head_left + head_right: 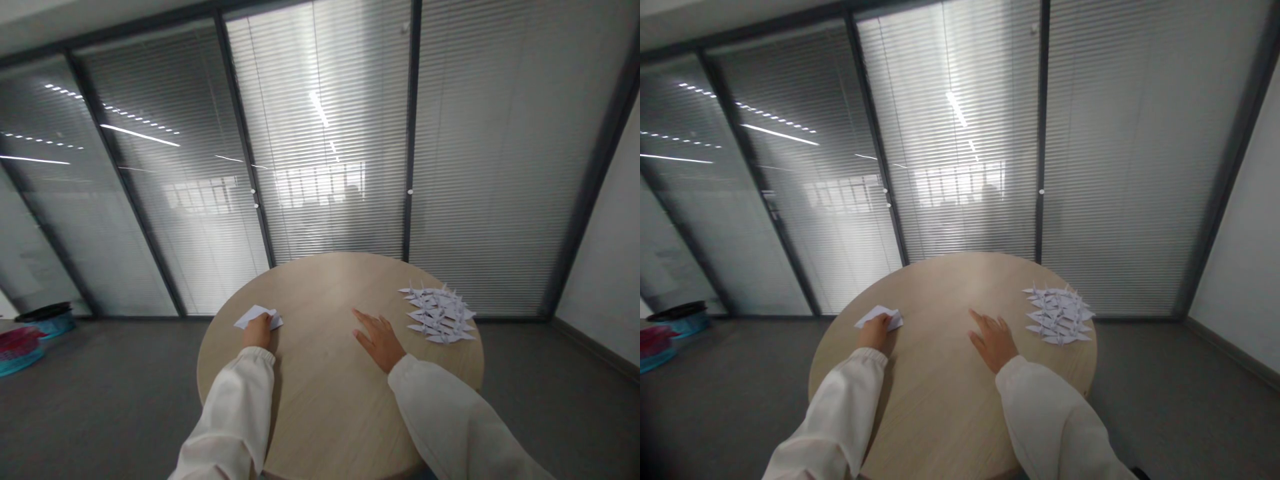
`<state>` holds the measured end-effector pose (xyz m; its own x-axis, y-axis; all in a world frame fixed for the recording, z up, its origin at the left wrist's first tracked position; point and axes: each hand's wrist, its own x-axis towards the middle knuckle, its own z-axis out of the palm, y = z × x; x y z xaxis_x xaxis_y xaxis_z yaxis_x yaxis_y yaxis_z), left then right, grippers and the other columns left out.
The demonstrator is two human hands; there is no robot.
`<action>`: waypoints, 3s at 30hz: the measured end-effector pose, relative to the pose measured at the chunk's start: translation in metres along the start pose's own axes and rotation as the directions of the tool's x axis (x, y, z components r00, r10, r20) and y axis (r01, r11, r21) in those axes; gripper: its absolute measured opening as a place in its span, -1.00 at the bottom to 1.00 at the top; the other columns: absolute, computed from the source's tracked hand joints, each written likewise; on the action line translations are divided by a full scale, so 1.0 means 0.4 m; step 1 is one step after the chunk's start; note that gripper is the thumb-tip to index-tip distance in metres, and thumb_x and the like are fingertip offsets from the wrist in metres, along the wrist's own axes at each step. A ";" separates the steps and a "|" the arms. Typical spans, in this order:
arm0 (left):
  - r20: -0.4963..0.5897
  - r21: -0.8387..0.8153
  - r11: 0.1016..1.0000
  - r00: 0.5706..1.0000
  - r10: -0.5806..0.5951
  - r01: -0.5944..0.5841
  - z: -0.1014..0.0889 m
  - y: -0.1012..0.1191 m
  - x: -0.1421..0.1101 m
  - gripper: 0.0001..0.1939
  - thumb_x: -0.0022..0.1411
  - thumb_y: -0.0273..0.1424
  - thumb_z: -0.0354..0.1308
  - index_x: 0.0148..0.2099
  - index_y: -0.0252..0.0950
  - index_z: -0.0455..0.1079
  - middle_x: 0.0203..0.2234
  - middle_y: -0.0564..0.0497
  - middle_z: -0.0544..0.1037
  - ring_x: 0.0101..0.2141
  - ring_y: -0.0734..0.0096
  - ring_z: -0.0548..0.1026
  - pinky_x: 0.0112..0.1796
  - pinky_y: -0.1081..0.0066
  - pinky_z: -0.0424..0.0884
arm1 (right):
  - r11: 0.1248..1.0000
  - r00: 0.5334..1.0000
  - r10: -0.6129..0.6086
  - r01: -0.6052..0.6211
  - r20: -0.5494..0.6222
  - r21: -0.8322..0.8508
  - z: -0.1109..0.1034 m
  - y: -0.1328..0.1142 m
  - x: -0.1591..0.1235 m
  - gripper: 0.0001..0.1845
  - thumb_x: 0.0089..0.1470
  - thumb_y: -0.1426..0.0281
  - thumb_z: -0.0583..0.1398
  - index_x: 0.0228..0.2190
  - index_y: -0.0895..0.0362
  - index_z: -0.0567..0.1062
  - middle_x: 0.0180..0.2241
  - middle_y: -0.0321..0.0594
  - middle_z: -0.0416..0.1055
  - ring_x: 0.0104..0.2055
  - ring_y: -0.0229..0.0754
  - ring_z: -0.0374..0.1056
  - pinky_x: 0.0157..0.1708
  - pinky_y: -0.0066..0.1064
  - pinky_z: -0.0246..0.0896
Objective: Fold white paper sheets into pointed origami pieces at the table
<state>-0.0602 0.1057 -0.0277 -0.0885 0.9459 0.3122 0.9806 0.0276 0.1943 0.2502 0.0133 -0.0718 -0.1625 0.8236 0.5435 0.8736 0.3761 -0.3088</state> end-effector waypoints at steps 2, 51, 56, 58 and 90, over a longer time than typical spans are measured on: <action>-0.018 -0.013 1.000 1.000 -0.007 0.007 0.003 -0.003 0.003 -0.64 0.31 -0.37 -0.18 -0.19 -0.37 0.44 -0.30 -0.22 0.54 -0.22 0.13 0.49 -0.29 0.38 0.29 | 1.000 1.000 -0.003 0.003 -0.003 0.008 0.002 0.002 0.000 -0.49 0.23 0.24 -0.05 0.18 0.07 0.09 0.07 -0.07 0.31 0.13 -0.10 0.17 0.14 -0.03 -0.12; 0.326 -0.945 0.051 0.909 0.259 0.324 0.027 0.329 -0.183 -0.59 -0.11 -0.13 0.29 -0.36 -0.37 0.37 -0.58 0.01 0.49 -0.57 0.45 0.44 -0.54 0.50 0.31 | 0.913 0.906 -0.346 0.385 -0.243 0.136 -0.073 -0.040 -0.026 -0.88 0.00 0.36 0.25 -0.37 -0.10 0.58 -0.04 -0.34 0.41 0.11 -0.10 0.17 0.13 -0.04 -0.05; 0.298 -0.953 0.064 0.891 0.343 0.295 0.032 0.329 -0.180 -0.51 -0.25 -0.19 0.39 -0.30 -0.40 0.40 -0.54 -0.02 0.53 -0.58 0.45 0.44 -0.53 0.50 0.30 | 0.908 0.920 -0.324 0.368 -0.221 0.201 -0.069 -0.042 -0.028 -0.89 0.05 0.34 0.23 -0.35 -0.07 0.57 -0.28 -0.33 0.50 -0.10 -0.15 0.31 0.06 -0.14 0.07; 0.285 -0.958 0.070 0.886 0.366 0.279 0.035 0.327 -0.178 -0.51 -0.25 -0.19 0.39 -0.29 -0.40 0.41 -0.52 -0.03 0.54 -0.55 0.44 0.46 -0.51 0.50 0.32 | 0.907 0.924 -0.314 0.360 -0.219 0.218 -0.068 -0.041 -0.028 -0.87 0.08 0.34 0.20 -0.32 -0.03 0.57 -0.31 -0.30 0.50 -0.15 -0.16 0.32 0.01 -0.18 0.11; 0.332 -0.926 0.106 0.648 0.685 0.362 0.014 0.348 -0.227 -0.45 -0.14 -0.05 0.32 -0.23 -0.38 0.39 -0.40 -0.13 0.57 -0.36 0.18 0.56 -0.33 0.29 0.47 | 0.817 0.961 0.241 -0.124 -0.137 0.564 -0.069 -0.020 -0.025 -0.77 -0.02 0.21 0.19 -0.34 0.08 0.42 -0.39 -0.25 0.43 -0.33 -0.16 0.38 -0.29 -0.33 0.28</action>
<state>0.0852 0.0253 -0.0344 0.6726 0.7395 0.0267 -0.0902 0.0462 0.9949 0.2574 -0.0097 -0.0534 0.1169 0.8239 0.5545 0.4750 0.4440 -0.7598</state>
